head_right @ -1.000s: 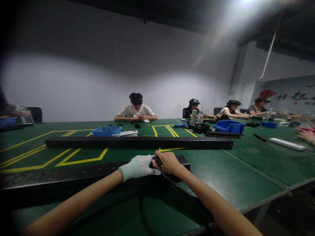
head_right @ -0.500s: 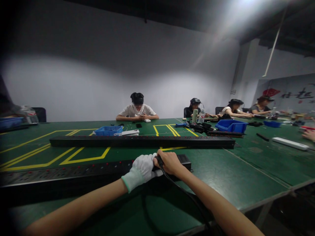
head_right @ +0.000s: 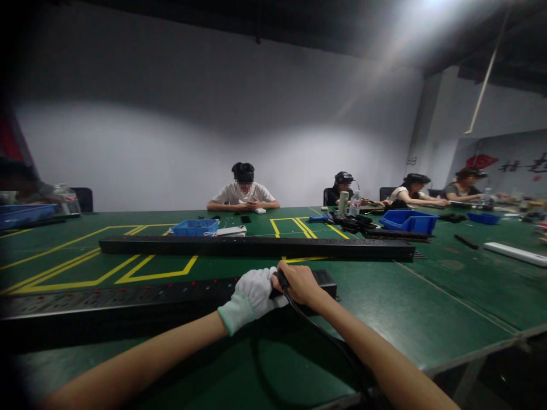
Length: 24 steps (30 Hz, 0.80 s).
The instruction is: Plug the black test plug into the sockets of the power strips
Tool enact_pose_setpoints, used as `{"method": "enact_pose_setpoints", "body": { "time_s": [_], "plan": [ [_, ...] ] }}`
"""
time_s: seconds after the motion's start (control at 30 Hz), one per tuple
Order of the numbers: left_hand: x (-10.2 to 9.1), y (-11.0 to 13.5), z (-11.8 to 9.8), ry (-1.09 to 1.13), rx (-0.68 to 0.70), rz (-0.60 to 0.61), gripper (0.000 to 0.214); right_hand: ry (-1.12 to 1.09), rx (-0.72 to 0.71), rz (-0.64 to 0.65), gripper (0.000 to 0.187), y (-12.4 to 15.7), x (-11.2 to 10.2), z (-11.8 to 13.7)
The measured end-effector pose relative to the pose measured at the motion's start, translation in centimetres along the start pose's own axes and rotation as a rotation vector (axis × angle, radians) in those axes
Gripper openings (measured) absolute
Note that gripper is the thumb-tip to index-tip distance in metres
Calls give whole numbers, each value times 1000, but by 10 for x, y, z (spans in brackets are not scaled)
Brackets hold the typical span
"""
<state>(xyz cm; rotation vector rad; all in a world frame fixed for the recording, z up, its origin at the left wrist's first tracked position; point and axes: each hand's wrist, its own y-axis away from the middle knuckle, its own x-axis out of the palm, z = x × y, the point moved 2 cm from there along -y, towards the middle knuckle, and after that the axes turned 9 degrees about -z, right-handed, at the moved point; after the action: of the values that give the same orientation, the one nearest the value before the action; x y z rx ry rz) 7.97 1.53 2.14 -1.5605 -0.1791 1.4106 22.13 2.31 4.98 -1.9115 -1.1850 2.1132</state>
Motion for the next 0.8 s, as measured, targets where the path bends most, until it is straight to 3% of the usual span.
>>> {"method": "enact_pose_setpoints", "body": {
  "time_s": [0.6, 0.8],
  "plan": [
    [-1, -3, 1, 74, -30, 108, 64, -12, 4, 14, 28, 0, 1, -1],
    [-3, -6, 0, 15, -15, 184, 88, -13, 3, 0, 26, 1, 1, -1]
  ]
}}
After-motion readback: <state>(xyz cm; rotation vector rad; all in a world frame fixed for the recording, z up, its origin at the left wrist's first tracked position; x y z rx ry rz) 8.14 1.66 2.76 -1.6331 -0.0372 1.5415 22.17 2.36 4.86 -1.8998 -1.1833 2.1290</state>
